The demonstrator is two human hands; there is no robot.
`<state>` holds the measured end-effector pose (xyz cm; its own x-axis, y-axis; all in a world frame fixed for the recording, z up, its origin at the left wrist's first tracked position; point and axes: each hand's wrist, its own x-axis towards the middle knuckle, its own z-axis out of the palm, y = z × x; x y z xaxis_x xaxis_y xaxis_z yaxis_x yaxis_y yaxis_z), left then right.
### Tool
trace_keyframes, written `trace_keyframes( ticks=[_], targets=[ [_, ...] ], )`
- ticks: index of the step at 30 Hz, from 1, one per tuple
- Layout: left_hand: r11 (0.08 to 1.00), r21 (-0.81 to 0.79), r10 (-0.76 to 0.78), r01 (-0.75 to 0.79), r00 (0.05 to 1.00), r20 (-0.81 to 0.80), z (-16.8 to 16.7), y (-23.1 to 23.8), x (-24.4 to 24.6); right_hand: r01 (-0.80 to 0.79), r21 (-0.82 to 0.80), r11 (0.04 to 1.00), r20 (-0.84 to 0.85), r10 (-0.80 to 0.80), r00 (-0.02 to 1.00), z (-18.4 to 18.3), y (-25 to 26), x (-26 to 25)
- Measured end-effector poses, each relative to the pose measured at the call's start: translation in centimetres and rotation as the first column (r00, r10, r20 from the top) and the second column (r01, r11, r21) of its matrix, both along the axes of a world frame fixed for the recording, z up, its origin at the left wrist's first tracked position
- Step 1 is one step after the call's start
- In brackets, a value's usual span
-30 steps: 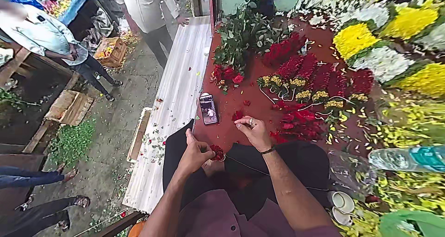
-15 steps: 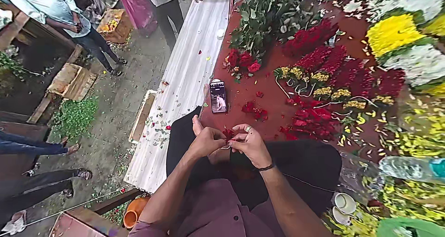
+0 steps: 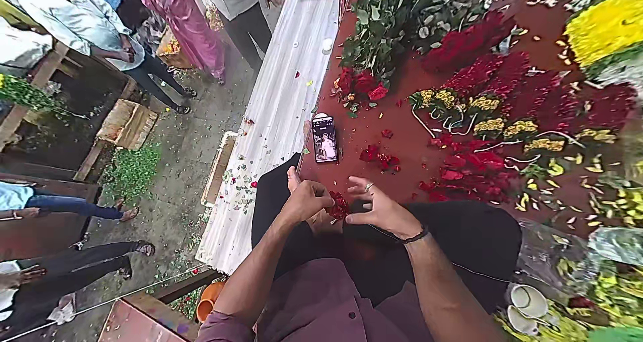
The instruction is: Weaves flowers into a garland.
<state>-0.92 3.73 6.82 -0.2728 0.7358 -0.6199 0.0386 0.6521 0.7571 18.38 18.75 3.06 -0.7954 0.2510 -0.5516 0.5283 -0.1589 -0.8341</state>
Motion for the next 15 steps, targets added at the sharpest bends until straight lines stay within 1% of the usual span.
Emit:
trace_keyframes(
  ticks=[2, 3, 5, 6, 7, 8, 9, 10, 11, 12, 13, 14, 15],
  targets=[
    [1.000, -0.023, 0.013, -0.013, 1.000, -0.024, 0.1, 0.2, -0.6, -0.045, -0.054, 0.998, -0.018, 0.044, 0.999, -0.4, -0.8, -0.3],
    [0.999, -0.040, 0.018, -0.020, 0.999, -0.038, 0.2, 0.3, -1.0, -0.020, -0.039, 0.999, -0.037, 0.018, 0.999, -0.7, -1.0, -0.4],
    [0.997, -0.066, 0.034, -0.039, 0.997, -0.076, 0.5, 0.2, -1.6, 0.050, 0.060, 0.997, -0.101, -0.044, 0.994, -1.2, -0.6, -0.2],
    [0.996, -0.079, 0.030, -0.039, 0.994, -0.109, 0.7, 0.2, -1.8, 0.062, 0.095, 0.994, -0.138, -0.049, 0.989, -1.0, -0.1, -0.1],
    [0.994, -0.104, 0.009, -0.025, 0.988, -0.153, 0.9, 0.3, -1.9, 0.049, 0.086, 0.995, -0.181, -0.033, 0.983, -0.4, 0.4, 0.1],
    [0.989, -0.148, -0.045, 0.014, 0.976, -0.213, 1.4, 0.6, -1.9, 0.009, 0.052, 0.999, -0.240, 0.003, 0.971, 0.3, 0.7, 0.2],
    [0.972, -0.217, -0.148, 0.090, 0.951, -0.272, 2.2, 1.0, -1.8, -0.034, 0.013, 0.999, -0.316, 0.036, 0.948, 1.0, 0.7, 0.3],
    [0.934, -0.292, -0.294, 0.206, 0.907, -0.301, 3.3, 1.6, -1.4, -0.060, -0.022, 0.998, -0.402, 0.046, 0.914, 1.6, 0.5, 0.3],
    [0.878, -0.323, -0.447, 0.353, 0.846, -0.290, 4.5, 2.1, -0.8, -0.058, -0.046, 0.997, -0.474, 0.029, 0.880, 2.1, 0.3, 0.1],
    [0.814, -0.278, -0.574, 0.510, 0.782, -0.243, 5.7, 2.4, -0.3, -0.031, -0.059, 0.998, -0.521, -0.004, 0.853, 2.4, 0.1, -0.1],
    [0.755, -0.146, -0.655, 0.639, 0.731, -0.192, 6.7, 2.7, 0.2, 0.003, -0.071, 0.997, -0.541, -0.041, 0.840, 2.4, 0.1, -0.2],
    [0.721, 0.051, -0.679, 0.691, 0.719, -0.150, 7.3, 2.7, 0.6, 0.024, -0.101, 0.995, -0.536, -0.075, 0.841, 2.2, 0.1, -0.2],
    [0.721, 0.257, -0.640, 0.644, 0.760, -0.108, 7.6, 2.7, 0.8, 0.025, -0.153, 0.988, -0.523, -0.103, 0.846, 1.9, 0.1, 0.0]
  ],
)
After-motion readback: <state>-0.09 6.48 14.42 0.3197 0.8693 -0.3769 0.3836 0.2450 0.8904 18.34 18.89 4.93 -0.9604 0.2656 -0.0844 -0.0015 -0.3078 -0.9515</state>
